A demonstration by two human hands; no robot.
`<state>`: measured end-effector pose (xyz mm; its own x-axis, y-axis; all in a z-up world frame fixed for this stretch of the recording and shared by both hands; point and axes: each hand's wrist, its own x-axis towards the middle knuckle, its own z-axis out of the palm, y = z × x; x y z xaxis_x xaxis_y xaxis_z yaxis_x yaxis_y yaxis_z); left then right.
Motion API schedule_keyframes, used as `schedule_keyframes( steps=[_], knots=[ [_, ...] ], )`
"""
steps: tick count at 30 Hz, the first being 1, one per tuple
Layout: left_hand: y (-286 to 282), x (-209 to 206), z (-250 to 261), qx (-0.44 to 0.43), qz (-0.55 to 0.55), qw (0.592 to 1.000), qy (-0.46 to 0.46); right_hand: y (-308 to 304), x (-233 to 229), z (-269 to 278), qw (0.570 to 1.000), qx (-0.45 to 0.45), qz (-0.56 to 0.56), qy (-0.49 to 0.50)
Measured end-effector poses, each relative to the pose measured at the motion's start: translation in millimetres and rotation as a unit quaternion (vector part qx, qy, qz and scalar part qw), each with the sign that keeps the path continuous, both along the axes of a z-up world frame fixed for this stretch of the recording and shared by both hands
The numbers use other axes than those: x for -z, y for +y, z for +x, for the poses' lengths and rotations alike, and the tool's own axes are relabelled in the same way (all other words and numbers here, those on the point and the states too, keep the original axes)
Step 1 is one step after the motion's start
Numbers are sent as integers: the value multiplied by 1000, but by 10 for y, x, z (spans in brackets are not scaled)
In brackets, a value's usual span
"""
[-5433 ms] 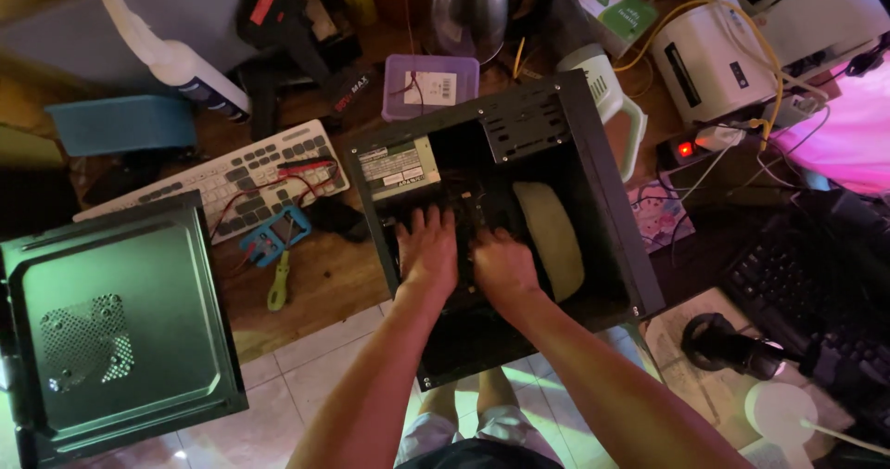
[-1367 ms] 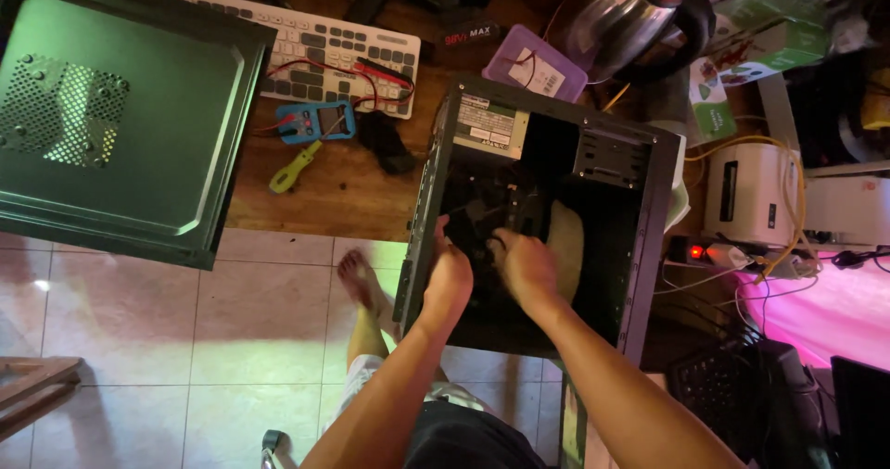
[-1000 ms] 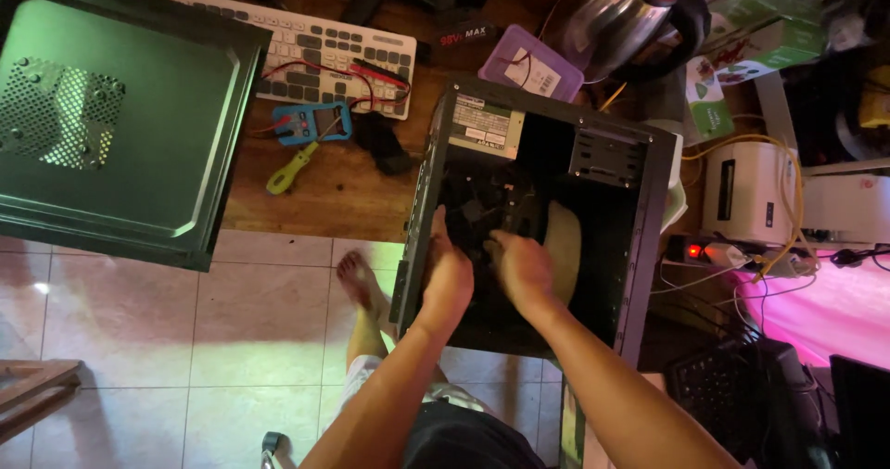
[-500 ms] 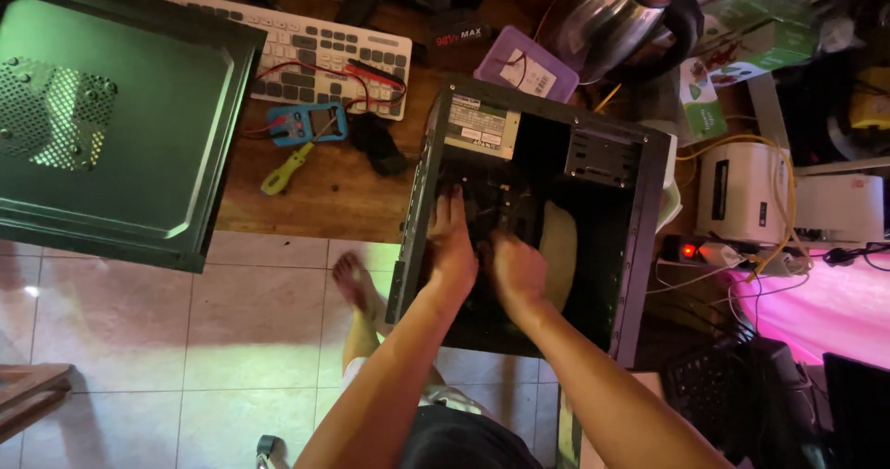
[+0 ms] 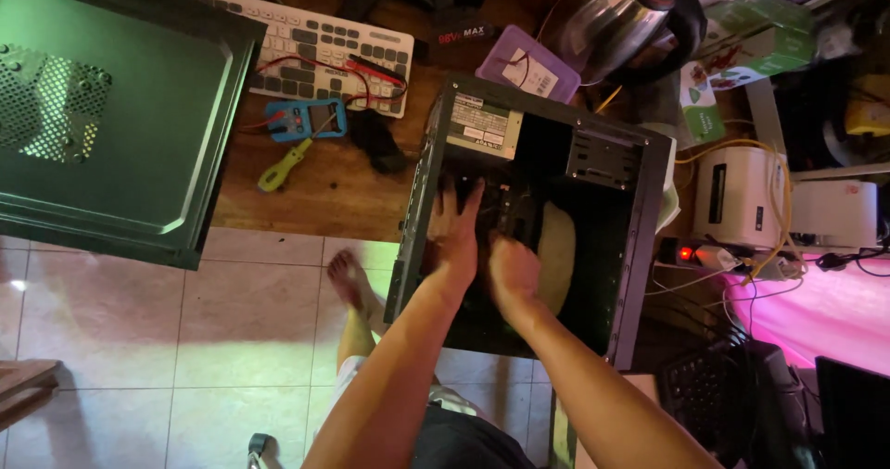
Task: Repairing a computer by manipulating components inside the case.
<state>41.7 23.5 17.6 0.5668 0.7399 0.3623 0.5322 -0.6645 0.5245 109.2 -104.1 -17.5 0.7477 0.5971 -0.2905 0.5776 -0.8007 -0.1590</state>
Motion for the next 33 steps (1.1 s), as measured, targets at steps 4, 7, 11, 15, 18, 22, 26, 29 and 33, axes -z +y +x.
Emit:
schedule_keyframes(
  steps=[4, 7, 11, 15, 18, 22, 26, 29, 33],
  knots=[
    [-93, 394, 91, -15, -25, 1000, 5, 51, -180, -48, 1000, 19, 2, 12],
    [-81, 334, 66, -20, -42, 997, 55, 85, -269, -65, 1000, 12, 9, 21],
    [-83, 289, 34, -21, -42, 999, 2, 161, -542, -76, 999, 9, 19, 24],
    [-115, 443, 105, -32, -129, 990, -43, 99, -423, -4, 1000, 0, 29, 8],
    [-102, 431, 65, -12, -41, 998, 38, 98, -438, 43, 1000, -12, -9, -3],
    [-32, 191, 52, 10, -83, 986, 142, 223, -706, 41, 999, -22, -29, 25],
    [0, 105, 84, 13, -85, 974, 211, 223, -749, 26, 998, -10, -19, 52],
    [-103, 442, 93, -17, -31, 991, 128, 259, -821, -6, 998, -5, -4, 56],
    [-48, -74, -101, -2, -9, 991, 133, 290, -1167, -90, 997, 21, 43, 56]
  ],
)
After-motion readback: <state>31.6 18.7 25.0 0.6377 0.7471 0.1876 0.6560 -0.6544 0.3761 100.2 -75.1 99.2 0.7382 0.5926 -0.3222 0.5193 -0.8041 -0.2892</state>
